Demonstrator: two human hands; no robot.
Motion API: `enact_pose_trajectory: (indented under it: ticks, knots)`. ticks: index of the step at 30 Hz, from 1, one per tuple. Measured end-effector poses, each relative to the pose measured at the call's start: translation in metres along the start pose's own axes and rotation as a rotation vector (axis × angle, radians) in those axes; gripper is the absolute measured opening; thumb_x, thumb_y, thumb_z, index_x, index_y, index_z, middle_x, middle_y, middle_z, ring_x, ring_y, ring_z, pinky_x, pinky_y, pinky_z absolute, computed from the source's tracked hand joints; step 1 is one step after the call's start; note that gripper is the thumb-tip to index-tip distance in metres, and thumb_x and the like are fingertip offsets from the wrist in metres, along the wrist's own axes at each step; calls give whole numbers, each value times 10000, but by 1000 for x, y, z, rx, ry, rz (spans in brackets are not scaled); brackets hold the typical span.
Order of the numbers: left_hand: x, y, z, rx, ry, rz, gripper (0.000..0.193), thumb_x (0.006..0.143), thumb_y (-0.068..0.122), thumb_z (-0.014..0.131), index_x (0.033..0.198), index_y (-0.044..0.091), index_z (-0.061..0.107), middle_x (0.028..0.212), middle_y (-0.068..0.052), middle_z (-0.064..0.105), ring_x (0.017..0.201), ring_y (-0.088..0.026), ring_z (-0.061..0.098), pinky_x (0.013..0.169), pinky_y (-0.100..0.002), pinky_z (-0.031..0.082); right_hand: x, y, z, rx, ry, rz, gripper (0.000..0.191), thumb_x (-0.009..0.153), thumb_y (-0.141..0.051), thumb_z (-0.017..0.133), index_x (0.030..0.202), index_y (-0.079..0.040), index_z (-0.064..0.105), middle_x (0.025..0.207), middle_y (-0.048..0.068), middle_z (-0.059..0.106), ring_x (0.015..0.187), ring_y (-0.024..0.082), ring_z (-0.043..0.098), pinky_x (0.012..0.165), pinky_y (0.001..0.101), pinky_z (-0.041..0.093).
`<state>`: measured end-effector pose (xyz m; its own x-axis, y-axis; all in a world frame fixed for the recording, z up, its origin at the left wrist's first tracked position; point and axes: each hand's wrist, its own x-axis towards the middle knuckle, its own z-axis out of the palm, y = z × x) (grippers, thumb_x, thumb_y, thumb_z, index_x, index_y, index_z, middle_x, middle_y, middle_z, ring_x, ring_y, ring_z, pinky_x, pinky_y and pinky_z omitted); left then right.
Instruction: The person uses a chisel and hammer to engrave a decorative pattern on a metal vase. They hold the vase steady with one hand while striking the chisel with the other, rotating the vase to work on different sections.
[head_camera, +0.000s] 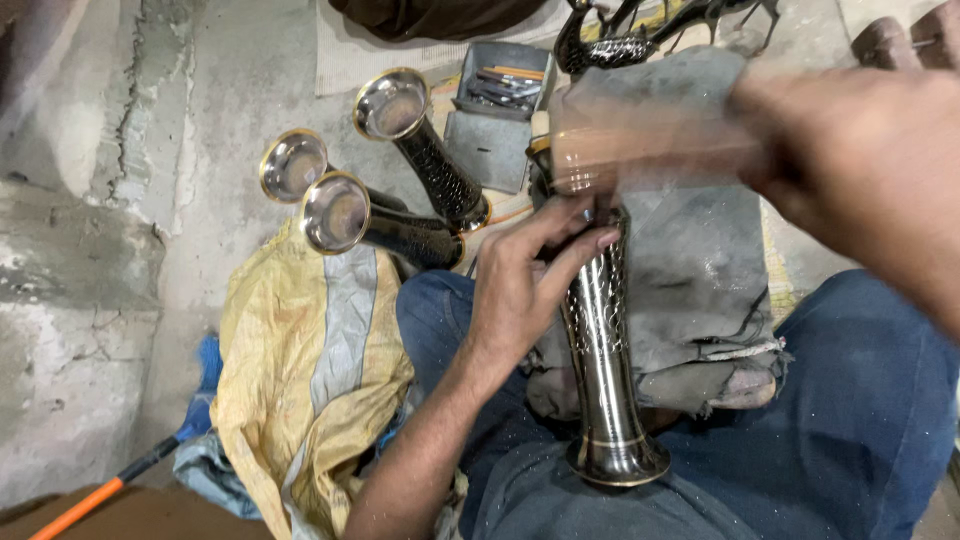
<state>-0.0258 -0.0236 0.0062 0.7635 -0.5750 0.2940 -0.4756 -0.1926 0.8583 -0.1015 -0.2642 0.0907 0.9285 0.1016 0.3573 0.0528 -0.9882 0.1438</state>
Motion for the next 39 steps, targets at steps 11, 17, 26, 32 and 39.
enact_pose_trajectory:
  ticks: [11,17,26,32,39]
  knots:
    - [-26,-2,27,-126,354,-57,328,959,123,781,1229,-29,672,946,-89,782,811,-121,739,752,-270,604,30,-20,-25,-188,-133,-52,211,971,-357,724,999,-176,619,776,-7,665,775,166,720,678,340,547]
    - [-35,-6,37,-206,461,-75,265,965,87,781,1154,-40,646,827,-57,726,748,-69,662,692,-233,558,38,-27,-34,-335,-59,-191,172,945,-356,695,1001,-202,643,861,-59,706,827,103,725,811,296,553]
    - [-42,-20,51,-183,515,-45,170,979,147,772,1028,16,674,815,-35,727,731,-65,680,668,-209,558,31,-27,-42,-258,68,-225,433,812,-366,768,1218,-222,724,1015,-22,731,1013,153,708,875,322,553]
    - [-42,-34,53,-141,533,48,170,994,182,755,1012,27,688,827,-37,726,732,-70,683,620,-201,556,33,-37,-51,-407,65,-262,405,779,-373,786,1170,-292,716,1029,-109,732,1036,86,700,915,257,545]
    - [-47,-31,50,-93,512,13,180,983,157,777,964,49,634,758,8,687,672,-44,651,582,-192,524,32,-40,-49,-297,128,-254,393,769,-400,767,1122,-237,709,1004,-72,744,994,114,709,913,317,529]
